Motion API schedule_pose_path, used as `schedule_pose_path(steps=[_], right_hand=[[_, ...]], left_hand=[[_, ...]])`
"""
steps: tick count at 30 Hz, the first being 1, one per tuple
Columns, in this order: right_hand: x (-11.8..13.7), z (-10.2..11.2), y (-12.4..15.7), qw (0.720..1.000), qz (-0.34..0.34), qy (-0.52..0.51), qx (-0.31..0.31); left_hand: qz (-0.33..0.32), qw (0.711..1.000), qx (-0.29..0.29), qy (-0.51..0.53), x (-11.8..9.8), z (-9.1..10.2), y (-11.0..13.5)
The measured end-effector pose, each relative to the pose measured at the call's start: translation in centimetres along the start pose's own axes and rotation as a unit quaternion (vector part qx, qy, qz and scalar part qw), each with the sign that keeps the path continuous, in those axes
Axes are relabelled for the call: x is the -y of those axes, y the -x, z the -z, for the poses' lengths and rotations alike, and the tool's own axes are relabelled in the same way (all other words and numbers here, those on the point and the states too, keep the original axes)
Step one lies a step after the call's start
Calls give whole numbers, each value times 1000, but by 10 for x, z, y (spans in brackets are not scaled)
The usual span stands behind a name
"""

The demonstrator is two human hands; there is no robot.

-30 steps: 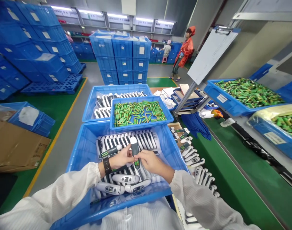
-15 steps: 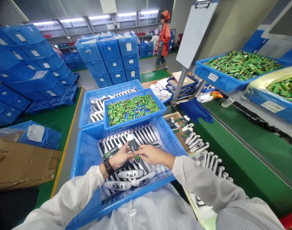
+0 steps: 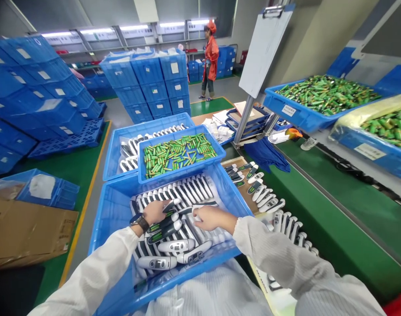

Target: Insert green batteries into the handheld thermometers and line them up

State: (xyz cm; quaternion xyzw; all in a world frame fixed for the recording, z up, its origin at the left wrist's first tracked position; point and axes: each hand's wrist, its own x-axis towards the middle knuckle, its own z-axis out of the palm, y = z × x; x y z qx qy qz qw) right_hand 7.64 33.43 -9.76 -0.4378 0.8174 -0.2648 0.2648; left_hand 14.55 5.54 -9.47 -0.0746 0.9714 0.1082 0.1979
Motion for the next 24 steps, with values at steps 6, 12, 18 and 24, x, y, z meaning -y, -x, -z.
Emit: schedule_pose_path(steps=[6, 12, 18, 24], right_hand=[[-6, -49, -19, 983, -18, 24, 180], [-22, -75, -29, 949, -48, 57, 306], [-33, -90, -32, 912, -86, 5, 400], [-22, -28, -50, 893, -16, -36, 449]], left_hand=[[-28, 999, 26, -19, 5, -6, -4], [-5, 999, 2, -37, 3, 8, -2], [4, 999, -50, -5, -2, 29, 6], [-7, 997, -47, 60, 5, 41, 14]])
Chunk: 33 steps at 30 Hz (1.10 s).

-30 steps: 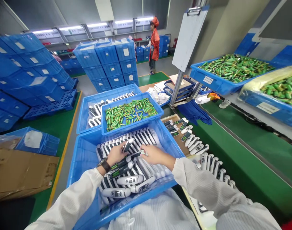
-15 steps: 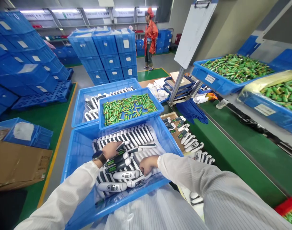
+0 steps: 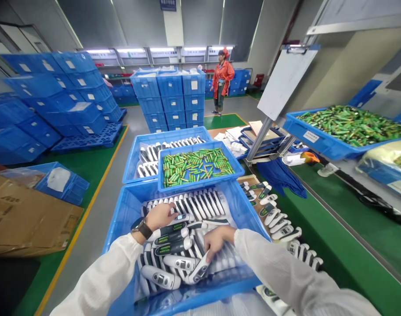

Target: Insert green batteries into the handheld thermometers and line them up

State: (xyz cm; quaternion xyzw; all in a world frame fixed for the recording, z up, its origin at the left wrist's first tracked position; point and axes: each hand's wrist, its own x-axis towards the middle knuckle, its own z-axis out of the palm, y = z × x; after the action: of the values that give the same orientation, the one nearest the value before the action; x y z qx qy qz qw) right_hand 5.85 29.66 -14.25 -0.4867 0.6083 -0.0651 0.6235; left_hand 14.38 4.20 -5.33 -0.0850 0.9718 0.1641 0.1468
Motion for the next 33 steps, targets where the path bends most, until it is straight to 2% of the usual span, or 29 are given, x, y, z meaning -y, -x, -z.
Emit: schedule_pose_path(steps=[3, 6, 8, 10, 12, 13, 14, 16, 18, 20, 21, 23, 24, 25, 26, 27, 29, 30, 31, 33], right_hand=[[7, 25, 50, 987, 67, -12, -147], [11, 33, 94, 957, 52, -150, -244], [16, 30, 109, 922, 38, -217, -319], [26, 22, 109, 878, 32, -222, -423], [43, 8, 99, 831, 27, -173, -529], [52, 1, 92, 815, 22, -134, -563], [62, -7, 86, 809, 16, -91, -581], [79, -18, 76, 824, 8, -14, -566], [89, -22, 75, 856, 11, 22, -517], [93, -16, 82, 875, 28, 24, -483], [93, -10, 88, 874, 34, 17, -484], [92, 6, 105, 853, 40, -3, -521], [91, 15, 114, 837, 42, -12, -545], [90, 24, 123, 822, 45, -22, -567], [88, 32, 130, 811, 49, -31, -582], [86, 39, 135, 808, 52, -35, -585], [76, 51, 136, 829, 41, -22, -557], [68, 54, 131, 848, 20, -7, -529], [60, 57, 123, 872, -16, 21, -489], [42, 57, 100, 909, -115, 91, -390]], left_hand=[[-7, 998, 8, 58, 3, 6, -2], [-14, 991, 30, 128, 0, 6, -6], [20, 970, 84, 229, -7, 0, -7], [75, 911, 156, 374, -18, -10, -7], [109, 821, 209, 521, -32, -24, -6], [108, 779, 217, 578, -39, -30, -5], [104, 740, 212, 630, -45, -37, -3], [111, 680, 175, 704, -55, -47, 0], [131, 657, 142, 728, -60, -52, 4], [138, 660, 147, 724, -62, -53, 6], [130, 665, 162, 717, -62, -52, 6], [102, 679, 192, 701, -61, -47, 7], [89, 695, 203, 684, -60, -45, 6], [74, 723, 207, 655, -58, -42, 6], [50, 766, 203, 607, -56, -39, 6], [12, 822, 190, 537, -52, -35, 5], [-91, 927, 149, 331, -44, -30, 6], [-139, 956, 139, 219, -40, -28, 6], [-176, 966, 146, 121, -36, -28, 7], [-204, 957, 205, -15, -32, -30, 9]])
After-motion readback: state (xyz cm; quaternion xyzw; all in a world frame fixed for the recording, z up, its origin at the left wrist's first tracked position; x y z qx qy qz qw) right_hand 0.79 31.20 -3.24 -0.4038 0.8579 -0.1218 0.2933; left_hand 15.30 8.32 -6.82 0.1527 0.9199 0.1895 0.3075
